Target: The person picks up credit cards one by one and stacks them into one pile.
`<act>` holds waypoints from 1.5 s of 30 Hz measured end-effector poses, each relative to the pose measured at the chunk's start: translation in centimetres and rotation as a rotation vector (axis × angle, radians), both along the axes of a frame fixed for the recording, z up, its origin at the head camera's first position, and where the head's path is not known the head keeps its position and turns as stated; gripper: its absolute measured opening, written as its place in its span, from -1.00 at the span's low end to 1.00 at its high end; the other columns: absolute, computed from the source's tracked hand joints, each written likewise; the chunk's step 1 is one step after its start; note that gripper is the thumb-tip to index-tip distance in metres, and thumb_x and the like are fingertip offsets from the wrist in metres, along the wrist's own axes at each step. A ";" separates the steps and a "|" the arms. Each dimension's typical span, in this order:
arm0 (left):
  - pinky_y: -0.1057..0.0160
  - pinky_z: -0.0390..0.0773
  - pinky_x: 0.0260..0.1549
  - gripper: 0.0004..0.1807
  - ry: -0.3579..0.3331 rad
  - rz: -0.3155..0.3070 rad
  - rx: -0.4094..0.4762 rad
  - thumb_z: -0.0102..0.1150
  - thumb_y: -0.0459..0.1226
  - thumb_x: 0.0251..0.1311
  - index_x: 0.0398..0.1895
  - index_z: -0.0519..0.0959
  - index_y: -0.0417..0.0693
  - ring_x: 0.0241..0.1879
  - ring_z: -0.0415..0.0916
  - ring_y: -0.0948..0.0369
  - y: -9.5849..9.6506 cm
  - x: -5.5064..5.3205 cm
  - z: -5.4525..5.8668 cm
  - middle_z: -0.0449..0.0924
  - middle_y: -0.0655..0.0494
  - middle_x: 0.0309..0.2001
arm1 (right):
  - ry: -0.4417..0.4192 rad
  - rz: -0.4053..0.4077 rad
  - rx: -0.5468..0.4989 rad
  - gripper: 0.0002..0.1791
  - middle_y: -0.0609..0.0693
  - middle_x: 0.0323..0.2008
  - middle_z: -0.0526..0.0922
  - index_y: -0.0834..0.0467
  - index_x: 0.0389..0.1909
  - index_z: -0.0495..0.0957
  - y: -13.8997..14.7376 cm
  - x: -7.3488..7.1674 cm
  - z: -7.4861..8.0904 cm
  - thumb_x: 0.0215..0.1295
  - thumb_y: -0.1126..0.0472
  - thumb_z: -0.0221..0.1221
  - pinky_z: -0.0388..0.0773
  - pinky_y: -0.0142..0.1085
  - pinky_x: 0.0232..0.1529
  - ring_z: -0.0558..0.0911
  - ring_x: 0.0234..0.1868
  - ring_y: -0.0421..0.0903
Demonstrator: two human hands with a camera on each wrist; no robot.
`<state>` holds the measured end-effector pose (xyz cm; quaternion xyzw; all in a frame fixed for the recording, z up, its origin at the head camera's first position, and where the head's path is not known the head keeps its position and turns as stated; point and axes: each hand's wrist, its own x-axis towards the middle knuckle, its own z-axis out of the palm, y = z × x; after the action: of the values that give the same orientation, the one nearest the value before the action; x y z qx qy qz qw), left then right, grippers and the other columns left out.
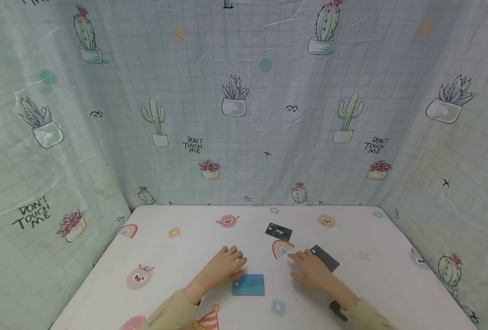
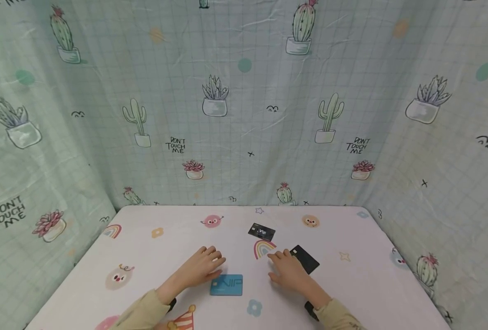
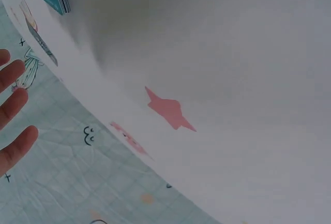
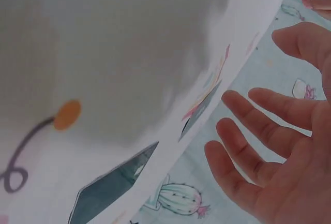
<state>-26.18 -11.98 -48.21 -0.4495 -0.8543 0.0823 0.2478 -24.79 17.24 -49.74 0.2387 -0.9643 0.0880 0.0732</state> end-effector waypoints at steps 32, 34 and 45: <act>0.29 0.43 -0.23 -0.80 0.037 0.028 -0.052 0.03 -0.07 0.16 -0.21 0.50 0.12 -0.25 0.39 0.27 6.1 -6.7 1.2 0.53 0.25 -0.28 | 0.067 -0.216 -0.053 -0.55 0.14 -0.15 0.52 0.23 -0.08 0.48 -0.6 -4.8 1.7 0.04 0.06 0.21 0.41 -0.08 -0.28 0.38 -0.22 0.04; 0.29 0.43 -0.24 -0.81 0.058 0.027 -0.049 0.02 -0.07 0.16 -0.21 0.49 0.12 -0.24 0.39 0.26 6.3 -7.1 1.1 0.53 0.25 -0.28 | 0.067 -0.222 -0.042 -0.55 0.14 -0.14 0.51 0.22 -0.08 0.48 -0.8 -5.1 1.7 0.04 0.05 0.21 0.42 -0.06 -0.27 0.39 -0.20 0.06; 0.15 0.44 -0.08 -0.63 -0.058 0.188 -0.025 -0.02 -0.07 0.19 0.06 0.42 0.07 -0.02 0.38 0.19 8.2 -8.4 -0.9 0.51 0.21 -0.02 | -0.007 -0.262 0.005 -0.51 0.17 -0.03 0.47 0.25 -0.02 0.45 -1.6 -7.4 0.3 0.10 0.01 0.14 0.39 0.05 -0.17 0.36 -0.09 0.12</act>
<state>-34.54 -3.75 -49.08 -0.3726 -0.8984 0.1024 0.2084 -32.15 15.68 -49.45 0.1105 -0.9877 0.0762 0.0803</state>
